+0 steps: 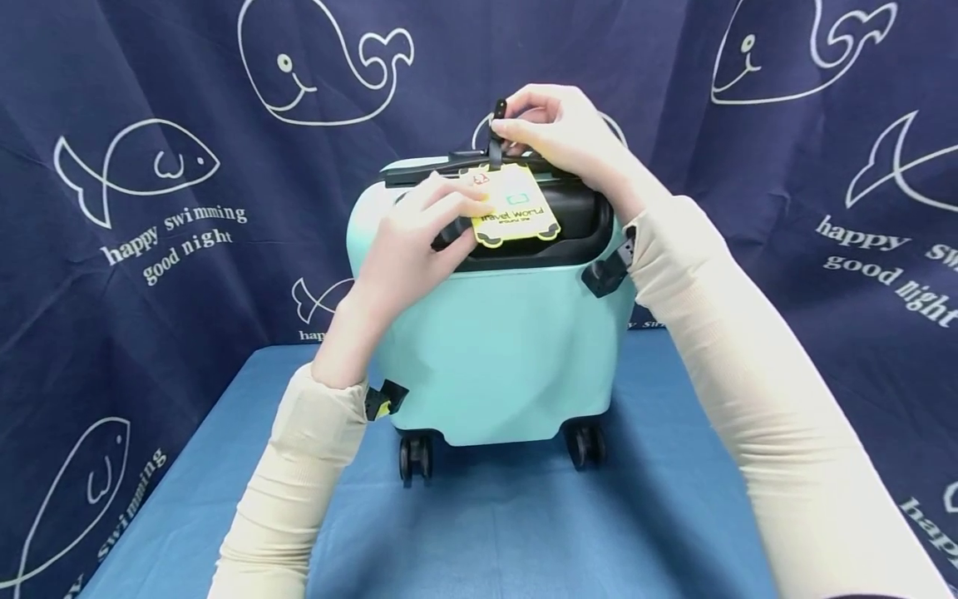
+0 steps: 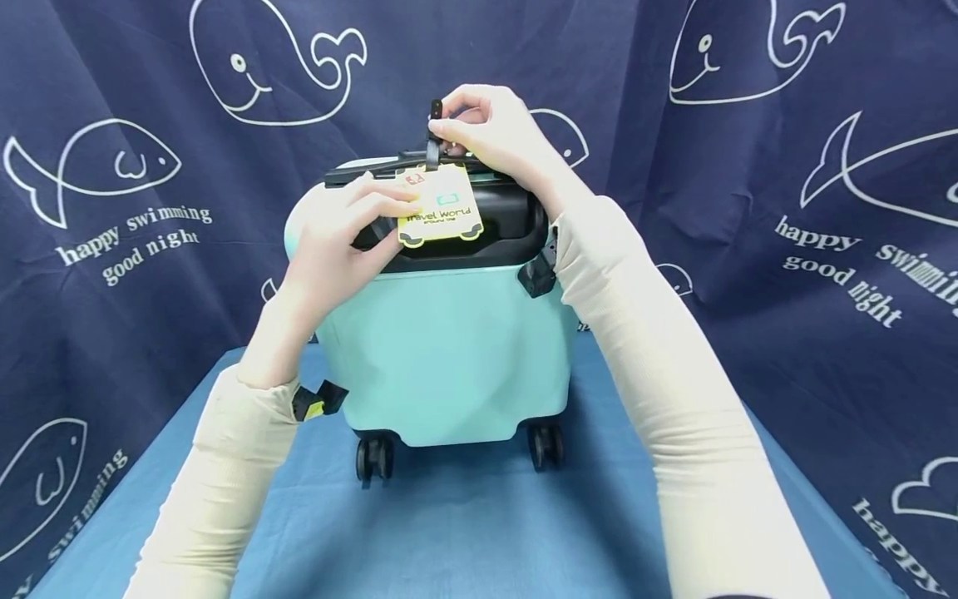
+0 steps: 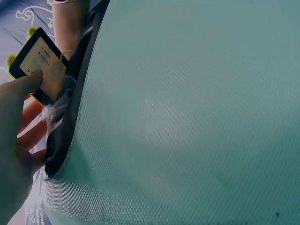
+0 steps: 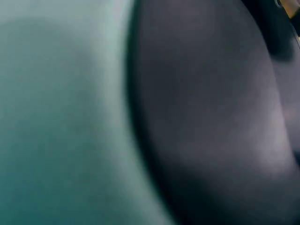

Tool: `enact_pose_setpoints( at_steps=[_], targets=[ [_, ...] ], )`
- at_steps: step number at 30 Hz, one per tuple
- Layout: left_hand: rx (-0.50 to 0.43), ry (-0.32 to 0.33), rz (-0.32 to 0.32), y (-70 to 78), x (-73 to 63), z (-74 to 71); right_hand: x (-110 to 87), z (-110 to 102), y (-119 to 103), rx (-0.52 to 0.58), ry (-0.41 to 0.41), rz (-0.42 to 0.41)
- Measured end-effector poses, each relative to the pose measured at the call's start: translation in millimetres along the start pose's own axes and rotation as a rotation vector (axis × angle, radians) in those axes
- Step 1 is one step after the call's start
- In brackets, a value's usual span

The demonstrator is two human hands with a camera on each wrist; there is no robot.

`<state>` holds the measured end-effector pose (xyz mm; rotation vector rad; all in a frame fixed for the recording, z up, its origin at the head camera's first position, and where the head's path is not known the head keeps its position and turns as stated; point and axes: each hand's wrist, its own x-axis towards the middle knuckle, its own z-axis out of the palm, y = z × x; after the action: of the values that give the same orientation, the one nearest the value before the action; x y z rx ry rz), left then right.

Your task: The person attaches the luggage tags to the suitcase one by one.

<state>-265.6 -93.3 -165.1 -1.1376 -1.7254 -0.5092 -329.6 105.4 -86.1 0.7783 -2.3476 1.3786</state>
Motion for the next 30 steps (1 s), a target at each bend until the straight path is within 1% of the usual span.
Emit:
enact_pose_setpoints(
  at_steps=[3,7,10,14,18,21,25,30],
  targets=[
    [0.003,0.008,0.013,-0.4,0.1,-0.6,0.6,-2.6,-2.5,-0.038,-0.007,0.018],
    [-0.001,0.014,0.026,-1.0,1.4,-0.8,2.2,-1.7,-4.6,-0.041,-0.001,0.030],
    [-0.012,0.006,0.023,-0.6,1.7,-0.1,3.1,0.0,-4.0,-0.036,0.016,0.053],
    [-0.019,-0.004,0.014,-0.3,0.7,1.2,4.1,0.6,-0.9,-0.060,0.026,0.096],
    [-0.028,0.000,0.022,-2.0,-0.2,2.3,5.2,1.1,1.1,-0.099,0.033,0.125],
    [-0.037,0.016,0.030,-4.4,-0.9,2.6,6.7,2.4,0.8,-0.139,0.043,0.130],
    [-0.046,0.053,0.036,-7.9,-3.1,2.4,10.8,5.7,-0.9,-0.195,0.045,0.135],
    [-0.075,0.079,0.026,-11.0,-6.3,3.8,14.0,8.5,-0.4,-0.193,0.042,0.157]
  ],
)
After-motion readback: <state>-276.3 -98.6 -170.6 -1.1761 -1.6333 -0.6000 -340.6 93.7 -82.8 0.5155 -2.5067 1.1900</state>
